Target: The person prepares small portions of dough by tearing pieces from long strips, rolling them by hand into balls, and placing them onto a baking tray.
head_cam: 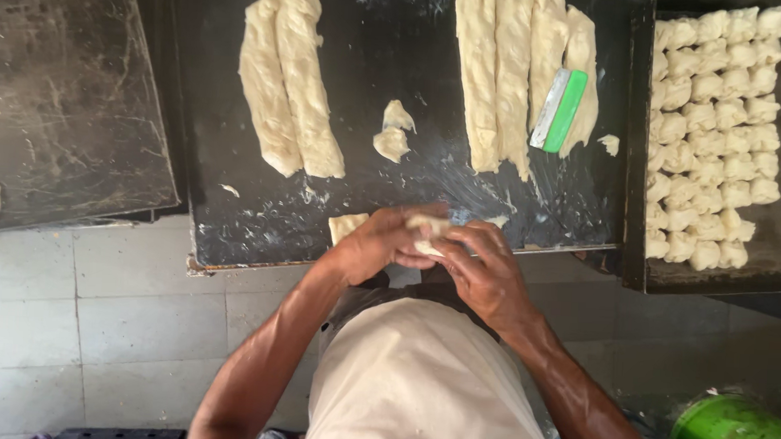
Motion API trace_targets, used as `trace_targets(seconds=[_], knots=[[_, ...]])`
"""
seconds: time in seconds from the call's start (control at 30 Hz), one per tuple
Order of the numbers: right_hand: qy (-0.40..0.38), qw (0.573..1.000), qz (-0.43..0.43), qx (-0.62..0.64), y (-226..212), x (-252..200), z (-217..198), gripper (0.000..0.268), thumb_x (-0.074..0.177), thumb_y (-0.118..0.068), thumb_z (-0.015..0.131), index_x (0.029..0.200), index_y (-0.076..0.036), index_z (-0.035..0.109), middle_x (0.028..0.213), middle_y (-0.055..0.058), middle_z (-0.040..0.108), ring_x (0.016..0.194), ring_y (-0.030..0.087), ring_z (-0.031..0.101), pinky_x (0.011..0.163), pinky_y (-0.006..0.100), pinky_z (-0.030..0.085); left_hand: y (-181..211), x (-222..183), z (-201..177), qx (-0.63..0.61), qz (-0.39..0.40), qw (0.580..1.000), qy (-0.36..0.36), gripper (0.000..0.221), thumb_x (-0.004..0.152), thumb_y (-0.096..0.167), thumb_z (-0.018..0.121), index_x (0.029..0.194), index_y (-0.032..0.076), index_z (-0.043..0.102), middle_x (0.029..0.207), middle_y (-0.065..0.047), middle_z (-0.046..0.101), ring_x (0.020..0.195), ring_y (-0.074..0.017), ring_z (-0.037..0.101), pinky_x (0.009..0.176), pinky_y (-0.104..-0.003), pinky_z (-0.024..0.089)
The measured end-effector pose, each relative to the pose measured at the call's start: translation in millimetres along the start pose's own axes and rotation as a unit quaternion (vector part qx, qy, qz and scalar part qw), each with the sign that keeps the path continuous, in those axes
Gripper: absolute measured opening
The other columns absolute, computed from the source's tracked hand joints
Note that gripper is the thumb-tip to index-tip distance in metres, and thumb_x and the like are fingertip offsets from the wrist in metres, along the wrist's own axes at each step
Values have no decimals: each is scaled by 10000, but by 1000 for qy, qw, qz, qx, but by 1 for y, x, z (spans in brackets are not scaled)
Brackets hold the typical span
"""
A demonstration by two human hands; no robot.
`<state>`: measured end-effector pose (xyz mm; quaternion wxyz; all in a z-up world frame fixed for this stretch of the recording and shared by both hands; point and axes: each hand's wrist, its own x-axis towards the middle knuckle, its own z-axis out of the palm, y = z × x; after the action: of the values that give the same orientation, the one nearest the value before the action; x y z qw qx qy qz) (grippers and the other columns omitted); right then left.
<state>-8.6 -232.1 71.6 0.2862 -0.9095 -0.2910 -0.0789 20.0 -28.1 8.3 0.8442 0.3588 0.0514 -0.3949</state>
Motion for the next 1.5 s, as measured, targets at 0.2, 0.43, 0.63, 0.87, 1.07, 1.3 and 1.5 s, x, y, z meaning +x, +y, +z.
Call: trace_targets(seconds=[0.2, 0.43, 0.63, 0.87, 1.07, 1.3, 1.5], knots=[[-114, 825, 343, 435, 58, 0, 5, 353, 836, -127, 824, 1132, -63, 643, 1009, 49, 716, 944, 194, 697, 831, 383, 595, -6, -5, 19, 259, 213, 942, -17, 437, 895, -99, 624, 1320, 0, 605, 1343, -121, 528, 1226, -265, 627, 1034, -423, 554], [-79, 988, 131, -3, 112, 64, -8, 315, 923, -209, 753, 1167, -18, 697, 985, 164, 676, 887, 319, 642, 785, 430, 519, -5, 16, 25, 482, 108, 844, 207, 274, 956, 200, 771, 1119, -12, 712, 851, -197, 733, 789, -249, 724, 697, -400, 582], [-141, 977, 90, 131, 124, 35, -19, 157, 948, -136, 767, 1102, -112, 747, 1002, 107, 688, 924, 261, 662, 807, 405, 540, 6, 46, 39, 446, 78, 858, 242, 402, 926, 244, 726, 1298, 96, 689, 931, -126, 788, 725, -174, 751, 679, -339, 598], [-89, 942, 257, 195, 132, 14, -72, 294, 807, -157, 842, 1043, -49, 704, 918, 113, 660, 815, 250, 656, 681, 374, 541, 8, 96, 85, 425, 127, 895, 43, 514, 868, 158, 776, 1352, 61, 634, 1156, -147, 732, 980, -188, 732, 805, -377, 622], [-23, 995, 97, -31, 140, -34, -111, 491, 765, -170, 833, 1198, 8, 687, 1188, 179, 620, 1066, 373, 635, 817, 426, 564, -3, 166, 121, 135, -32, 990, -7, 491, 1010, 191, 612, 1459, 10, 532, 1317, -135, 670, 1171, -203, 689, 1013, -377, 592], [196, 902, 337, 187, 192, -105, -138, 283, 879, -58, 758, 1141, -67, 650, 1236, 95, 635, 1090, 271, 677, 891, 375, 590, -27, 229, 195, 190, -11, 966, -174, 397, 1050, 149, 613, 1410, -15, 585, 1472, -215, 530, 1380, -323, 509, 1179, -451, 444], [367, 728, 447, 368, 302, -171, -200, 165, 990, 13, 627, 1135, -47, 676, 1083, 66, 731, 983, 168, 726, 862, 325, 618, 9, 237, 251, 479, 111, 865, -97, 466, 986, 110, 685, 1434, 75, 565, 1633, -206, 360, 1540, -361, 298, 1223, -481, 314]])
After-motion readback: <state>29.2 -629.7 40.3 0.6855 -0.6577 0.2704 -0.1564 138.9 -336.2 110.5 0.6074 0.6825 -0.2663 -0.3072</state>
